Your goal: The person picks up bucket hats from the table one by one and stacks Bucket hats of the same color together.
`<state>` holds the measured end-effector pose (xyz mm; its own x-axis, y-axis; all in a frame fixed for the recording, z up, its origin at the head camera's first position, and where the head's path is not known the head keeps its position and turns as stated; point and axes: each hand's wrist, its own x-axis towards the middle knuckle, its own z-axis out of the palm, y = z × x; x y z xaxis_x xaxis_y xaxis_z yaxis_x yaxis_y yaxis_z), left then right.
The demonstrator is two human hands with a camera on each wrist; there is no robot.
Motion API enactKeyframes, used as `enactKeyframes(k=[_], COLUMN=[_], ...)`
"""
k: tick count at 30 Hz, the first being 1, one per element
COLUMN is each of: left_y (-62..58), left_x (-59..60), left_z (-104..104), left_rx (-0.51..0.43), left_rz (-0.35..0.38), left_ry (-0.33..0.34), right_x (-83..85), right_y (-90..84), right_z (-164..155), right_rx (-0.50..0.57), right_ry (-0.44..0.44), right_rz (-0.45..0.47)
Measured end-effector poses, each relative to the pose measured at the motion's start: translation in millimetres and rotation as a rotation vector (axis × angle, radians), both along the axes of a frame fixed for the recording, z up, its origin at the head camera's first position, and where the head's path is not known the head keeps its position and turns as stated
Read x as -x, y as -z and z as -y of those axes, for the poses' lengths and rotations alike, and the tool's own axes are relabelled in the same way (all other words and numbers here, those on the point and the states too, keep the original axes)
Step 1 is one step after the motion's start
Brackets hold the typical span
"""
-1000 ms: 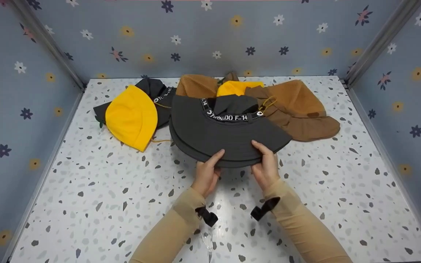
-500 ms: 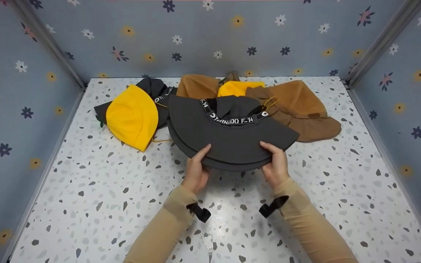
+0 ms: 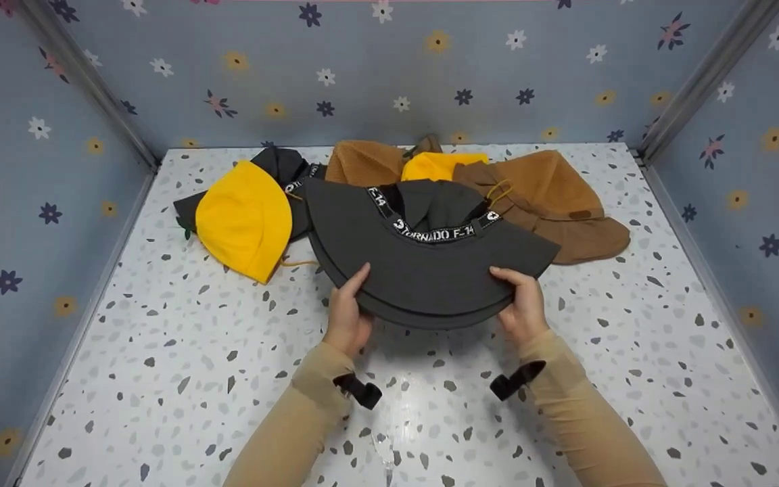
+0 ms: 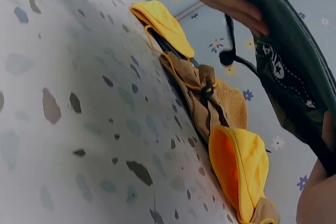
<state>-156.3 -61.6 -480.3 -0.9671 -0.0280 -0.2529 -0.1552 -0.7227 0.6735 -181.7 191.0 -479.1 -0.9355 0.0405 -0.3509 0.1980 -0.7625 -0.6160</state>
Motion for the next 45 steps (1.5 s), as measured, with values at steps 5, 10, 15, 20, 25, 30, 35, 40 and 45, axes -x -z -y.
enactKeyframes(k=[5, 10, 15, 20, 25, 30, 35, 40, 45], left_y=[-3.2, -3.9, -2.0, 0.9, 2.3, 1.9, 0.9, 3.3, 7.7], left_x=[3.5, 4.3, 3.5, 3.1, 4.3, 5.6, 8.0, 8.4, 6.6], left_z=[13, 21, 27, 31, 33, 37, 44, 51, 55], left_rx=[0.033, 0.062, 0.077, 0.104, 0.147, 0.212, 0.297, 0.386, 0.544], left_rz=[0.009, 0.024, 0.025, 0.042, 0.039, 0.099, 0.216, 0.206, 0.159], left_ry=[-0.012, 0.001, 0.006, 0.007, -0.011, -0.019, 0.004, 0.041, 0.069], right_x=[-0.1, 0.7, 0.6, -0.5, 0.1, 0.7, 0.8, 0.0, 0.0], right_y=[0.5, -2.0, -3.4, -3.9, -4.5, -4.1, -4.5, -5.6, -4.8], right_z=[-10, -18, -21, -21, -21, -21, -22, -23, -22], right_rx=[-0.051, -0.088, -0.115, -0.138, -0.143, -0.149, -0.166, -0.181, -0.221], right_ry=[-0.052, -0.06, -0.036, -0.031, -0.028, -0.03, -0.039, -0.047, -0.048], right_rz=[-0.006, -0.027, -0.072, -0.082, -0.083, -0.106, -0.089, -0.091, -0.084])
